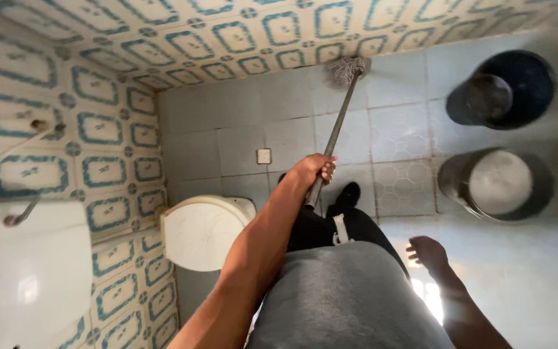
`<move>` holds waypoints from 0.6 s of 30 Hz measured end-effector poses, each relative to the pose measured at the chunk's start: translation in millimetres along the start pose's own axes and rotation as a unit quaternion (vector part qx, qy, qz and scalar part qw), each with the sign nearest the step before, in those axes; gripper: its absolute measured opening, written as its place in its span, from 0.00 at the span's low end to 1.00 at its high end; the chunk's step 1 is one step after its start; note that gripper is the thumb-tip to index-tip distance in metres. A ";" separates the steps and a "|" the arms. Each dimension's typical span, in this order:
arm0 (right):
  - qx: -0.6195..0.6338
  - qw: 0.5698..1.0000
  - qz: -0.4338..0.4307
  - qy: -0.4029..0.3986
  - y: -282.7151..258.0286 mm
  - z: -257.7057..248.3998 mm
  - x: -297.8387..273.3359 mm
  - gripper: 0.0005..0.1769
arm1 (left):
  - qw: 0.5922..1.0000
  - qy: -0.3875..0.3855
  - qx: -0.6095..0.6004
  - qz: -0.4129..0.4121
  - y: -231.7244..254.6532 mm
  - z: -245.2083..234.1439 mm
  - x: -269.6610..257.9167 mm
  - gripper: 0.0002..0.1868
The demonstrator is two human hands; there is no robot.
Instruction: The person mops a tiled floor using a mop and bucket. They squeeze the mop head by hand in the bucket and then move the mop across the floor tiles around a toilet.
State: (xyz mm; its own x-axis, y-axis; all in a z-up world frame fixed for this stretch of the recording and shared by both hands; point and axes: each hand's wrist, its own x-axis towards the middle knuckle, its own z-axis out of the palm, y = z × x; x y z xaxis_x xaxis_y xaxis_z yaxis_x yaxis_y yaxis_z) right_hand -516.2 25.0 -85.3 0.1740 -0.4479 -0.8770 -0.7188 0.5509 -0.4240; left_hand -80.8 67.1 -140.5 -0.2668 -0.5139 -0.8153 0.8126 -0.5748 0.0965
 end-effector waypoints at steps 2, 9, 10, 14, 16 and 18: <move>-0.044 0.998 0.038 -0.011 -8.3 10.7 -5.4 0.17 | 0.999 -0.034 -0.024 0.008 6.0 -29.2 -24.2 0.23; -0.017 0.958 -0.262 0.113 -56.3 46.3 9.3 0.14 | 0.987 -0.046 -0.091 0.122 -41.2 -148.6 -126.7 0.23; -0.028 0.930 -0.324 0.172 -70.1 51.2 16.3 0.13 | 0.981 -0.036 -0.050 0.185 -56.6 -166.4 -140.9 0.22; 0.131 0.952 -0.271 0.063 -138.7 79.0 32.7 0.11 | 0.973 0.050 -0.152 0.165 -87.0 -237.9 -184.0 0.16; 0.137 0.957 -0.252 0.051 -176.3 103.1 38.2 0.12 | 0.948 0.093 -0.247 0.175 -84.8 -266.0 -201.8 0.12; 0.100 0.963 -0.249 0.011 -204.7 122.1 39.1 0.12 | 0.920 0.215 -0.245 0.218 -82.6 -287.4 -225.2 0.09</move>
State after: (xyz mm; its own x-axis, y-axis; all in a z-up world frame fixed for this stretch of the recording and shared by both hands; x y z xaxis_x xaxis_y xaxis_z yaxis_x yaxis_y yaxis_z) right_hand -280.1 -19.3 -60.5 0.4477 -0.7048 -0.5503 -0.4066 0.3876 -0.8273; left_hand 61.1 413.4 -129.0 0.2833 -0.2681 -0.9208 0.9581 0.0367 0.2841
